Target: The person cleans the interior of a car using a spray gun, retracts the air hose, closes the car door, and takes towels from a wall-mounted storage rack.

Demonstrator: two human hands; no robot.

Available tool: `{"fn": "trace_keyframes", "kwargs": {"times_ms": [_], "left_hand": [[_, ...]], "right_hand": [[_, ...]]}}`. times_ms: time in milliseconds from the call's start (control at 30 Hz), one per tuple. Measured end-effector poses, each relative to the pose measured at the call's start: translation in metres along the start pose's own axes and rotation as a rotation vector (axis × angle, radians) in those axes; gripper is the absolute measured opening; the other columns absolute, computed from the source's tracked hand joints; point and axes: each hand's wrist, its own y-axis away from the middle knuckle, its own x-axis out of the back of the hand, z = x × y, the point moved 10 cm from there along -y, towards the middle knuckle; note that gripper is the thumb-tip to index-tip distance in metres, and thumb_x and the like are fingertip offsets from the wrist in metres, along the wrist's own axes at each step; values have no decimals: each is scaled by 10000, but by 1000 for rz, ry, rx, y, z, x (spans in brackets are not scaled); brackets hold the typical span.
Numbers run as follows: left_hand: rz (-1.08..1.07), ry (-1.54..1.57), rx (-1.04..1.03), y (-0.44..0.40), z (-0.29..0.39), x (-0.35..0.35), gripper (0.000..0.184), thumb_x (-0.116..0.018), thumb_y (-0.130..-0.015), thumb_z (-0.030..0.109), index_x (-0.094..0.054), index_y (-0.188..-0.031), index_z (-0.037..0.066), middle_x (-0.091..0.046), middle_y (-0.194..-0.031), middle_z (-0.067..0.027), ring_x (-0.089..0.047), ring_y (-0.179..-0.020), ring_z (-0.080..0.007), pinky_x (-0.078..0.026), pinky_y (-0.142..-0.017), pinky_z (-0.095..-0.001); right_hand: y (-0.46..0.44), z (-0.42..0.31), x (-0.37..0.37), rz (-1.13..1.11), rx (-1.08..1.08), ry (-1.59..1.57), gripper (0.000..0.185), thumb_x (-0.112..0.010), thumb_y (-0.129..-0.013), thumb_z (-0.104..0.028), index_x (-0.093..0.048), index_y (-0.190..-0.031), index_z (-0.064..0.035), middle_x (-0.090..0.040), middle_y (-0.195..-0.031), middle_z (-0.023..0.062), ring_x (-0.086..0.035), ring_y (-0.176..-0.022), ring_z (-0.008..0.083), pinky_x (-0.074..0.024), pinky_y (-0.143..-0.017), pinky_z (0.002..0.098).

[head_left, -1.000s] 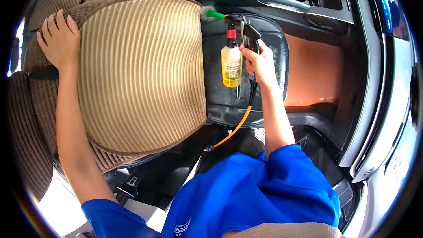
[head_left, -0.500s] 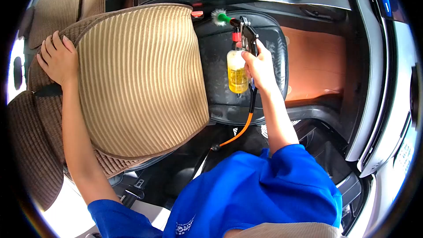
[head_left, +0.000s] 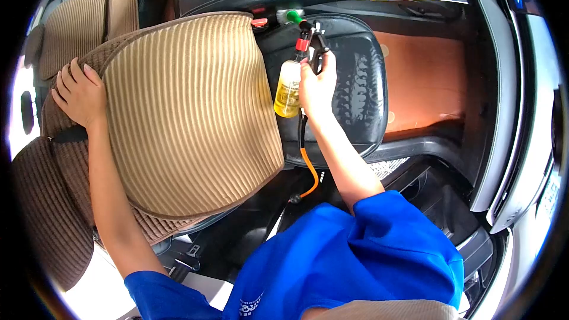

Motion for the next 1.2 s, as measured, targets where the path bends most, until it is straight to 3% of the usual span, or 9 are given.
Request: {"fn": "trace_keyframes", "kwargs": {"times_ms": [133, 300, 333, 433, 700, 800, 1033, 1133, 1200], "left_hand": [[18, 10, 4, 2, 0, 1, 301, -444, -928, 339, -606, -1124, 178, -603, -1149, -8, -529, -1130, -202, -383, -990, -454], [-18, 0, 6, 1, 0, 0, 311, -442, -924, 341, -598, -1133, 173, -595, -1162, -10, -518, -1140, -203, -365, -1004, -456], [-17, 0, 10, 2, 0, 0, 309, -444, -924, 340, -598, -1133, 173, -595, -1162, -9, -517, -1140, -202, -368, -1001, -454], [-1, -3, 14, 0, -2, -1, 305, -448, -923, 338, -598, -1131, 174, -593, -1163, -8, -516, -1139, -198, -374, -996, -451], [-28, -11, 10, 2, -1, 0, 310, -426, -944, 339, -586, -1156, 179, -594, -1169, -6, -522, -1145, -199, -388, -995, -452], [-10, 6, 18, 2, -1, 1, 304, -458, -919, 345, -595, -1133, 177, -589, -1164, -5, -512, -1137, -194, -373, -995, -454], [-68, 0, 16, 0, -1, -2, 324, -429, -942, 345, -581, -1171, 174, -582, -1191, -20, -500, -1168, -207, -365, -1009, -465], [-41, 9, 12, 3, -2, -1, 325, -430, -943, 340, -583, -1173, 169, -586, -1186, -24, -509, -1157, -212, -370, -1004, -465], [-17, 17, 8, 3, -2, -1, 324, -432, -943, 336, -584, -1173, 166, -589, -1181, -26, -517, -1149, -214, -373, -1000, -466]], "right_hand": [[7, 1, -7, 120, 9, -90, 418, -514, -857, 16, -380, -1253, 13, -530, -1078, 146, -541, -985, 217, -407, -903, 305], [19, -8, -48, -83, -14, 11, 424, -520, -872, -22, -385, -1274, -27, -579, -1076, 197, -593, -1013, 296, -431, -897, 340], [13, -4, -39, -9, -4, 0, 373, -582, -834, -12, -455, -1182, 25, -553, -1066, 149, -530, -989, 205, -400, -889, 310], [7, -1, -12, 101, 85, 64, 308, -595, -826, -18, -493, -1115, 21, -575, -981, 135, -548, -895, 221, -424, -833, 319], [16, -19, -13, 145, 102, 30, 434, -508, -874, -24, -363, -1282, -2, -539, -1115, 199, -559, -1028, 262, -409, -919, 345], [17, -8, -44, -112, -23, 43, 428, -522, -871, -46, -384, -1276, -36, -555, -1117, 196, -564, -1062, 281, -408, -932, 347], [9, 5, -3, 116, -88, -91, 363, -540, -844, 0, -441, -1193, 19, -549, -1025, 151, -541, -957, 240, -402, -894, 330], [23, -6, 25, 148, -337, -294, 306, -488, -866, 22, -422, -1163, -13, -540, -1009, 109, -540, -617, 120, -461, -548, 259], [18, -24, 44, 124, -193, -394, 322, -481, -872, 31, -406, -1181, -27, -545, -979, 84, -504, -483, 83, -409, -409, 219]]}}
